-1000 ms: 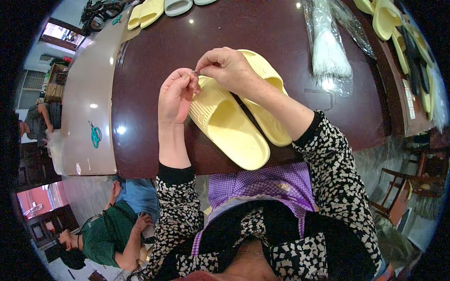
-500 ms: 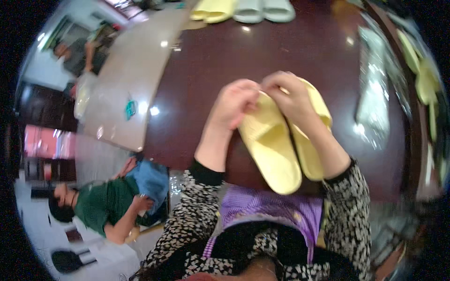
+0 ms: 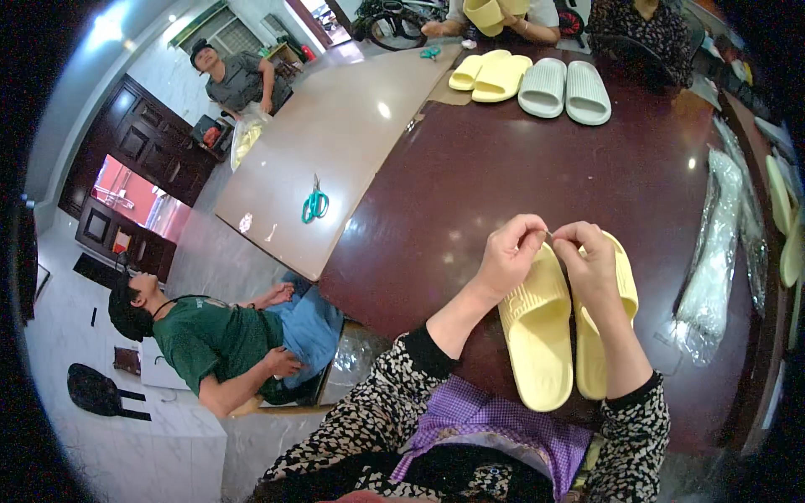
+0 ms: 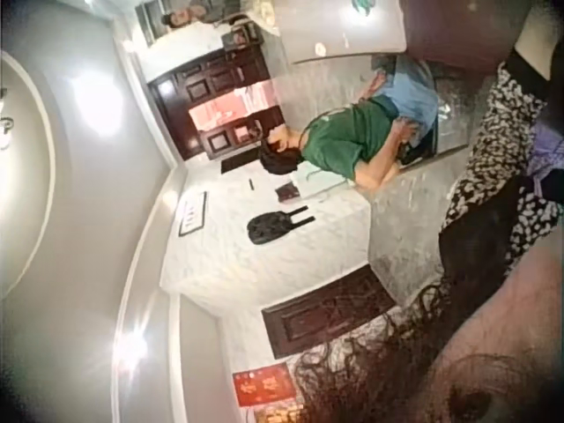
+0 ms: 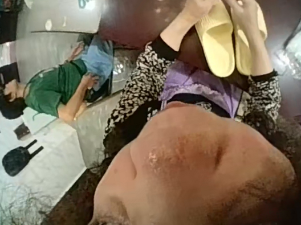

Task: The person pairs slippers together by pulling plastic ties from a bundle and threading them through each pair of slippers by hand.

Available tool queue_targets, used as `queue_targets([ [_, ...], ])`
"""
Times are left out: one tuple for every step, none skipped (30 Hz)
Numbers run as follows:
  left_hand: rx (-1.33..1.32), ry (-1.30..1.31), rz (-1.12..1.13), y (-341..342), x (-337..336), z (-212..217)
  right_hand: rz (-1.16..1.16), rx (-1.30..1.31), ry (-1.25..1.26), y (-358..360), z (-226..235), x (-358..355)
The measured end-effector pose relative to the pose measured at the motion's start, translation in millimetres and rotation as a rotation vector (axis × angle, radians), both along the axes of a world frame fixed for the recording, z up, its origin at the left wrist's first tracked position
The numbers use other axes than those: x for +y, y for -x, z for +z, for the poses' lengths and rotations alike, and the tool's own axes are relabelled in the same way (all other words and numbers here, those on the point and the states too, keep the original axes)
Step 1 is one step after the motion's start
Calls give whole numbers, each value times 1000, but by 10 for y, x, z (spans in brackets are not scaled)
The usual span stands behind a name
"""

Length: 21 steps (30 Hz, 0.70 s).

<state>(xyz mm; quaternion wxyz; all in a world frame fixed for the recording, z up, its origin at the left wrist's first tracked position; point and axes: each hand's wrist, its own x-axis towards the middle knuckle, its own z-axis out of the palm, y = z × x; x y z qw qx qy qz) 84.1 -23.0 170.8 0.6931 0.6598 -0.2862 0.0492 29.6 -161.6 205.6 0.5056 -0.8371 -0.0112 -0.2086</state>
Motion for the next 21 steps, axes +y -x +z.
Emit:
queue_targets([
  [-86, -34, 54, 0, -2, -3, 1, 5, -6, 1, 5, 8],
  [-71, -25, 41, -2, -2, -6, 3, 10, -10, 4, 10, 13],
  [-13, -3, 3, -3, 0, -10, 7, 27, -22, 5, 11, 17],
  [46, 20, -34, -5, 5, -15, 7, 13, -14, 5, 10, 21],
  [106, 44, -72, -12, 5, -20, 6, 14, -5, 6, 7, 18],
  [104, 44, -71, -21, 10, -24, 4, 17, 5, 5, 2, 19],
  [211, 74, -132, -33, 19, -30, -10, 42, 5, 7, -5, 18],
  [318, 104, -194, -46, 28, -34, -1, 22, 15, 8, -11, 18],
  [426, 133, -256, -57, 32, -38, -5, 35, -20, 4, -17, 19],
  [427, 132, -256, -65, 35, -40, -10, 48, -55, 3, -21, 21],
  [455, 150, -278, -73, 39, -41, -11, 74, -100, 2, -22, 23],
  [483, 167, -300, -77, 39, -41, -16, 62, -91, 2, -21, 25],
  [519, 193, -327, -81, 38, -40, -19, 54, -81, 2, -17, 26],
  [513, 187, -320, -81, 37, -39, -20, 46, -69, 2, -12, 26],
  [520, 194, -329, -81, 38, -38, -25, 45, -65, 3, -8, 29],
  [525, 201, -338, -81, 38, -37, -18, 40, -56, 4, -5, 30],
  [541, 218, -349, -82, 39, -37, -20, 39, -43, 4, -3, 31],
  [531, 211, -343, -84, 40, -37, -23, 38, -29, 4, -4, 32],
  [529, 215, -347, -82, 40, -39, -27, 51, -26, 5, -6, 31],
  [528, 220, -350, -83, 39, -43, -21, 39, -14, 4, -11, 29],
  [535, 231, -360, -83, 40, -46, -21, 42, -12, 5, -16, 27],
])
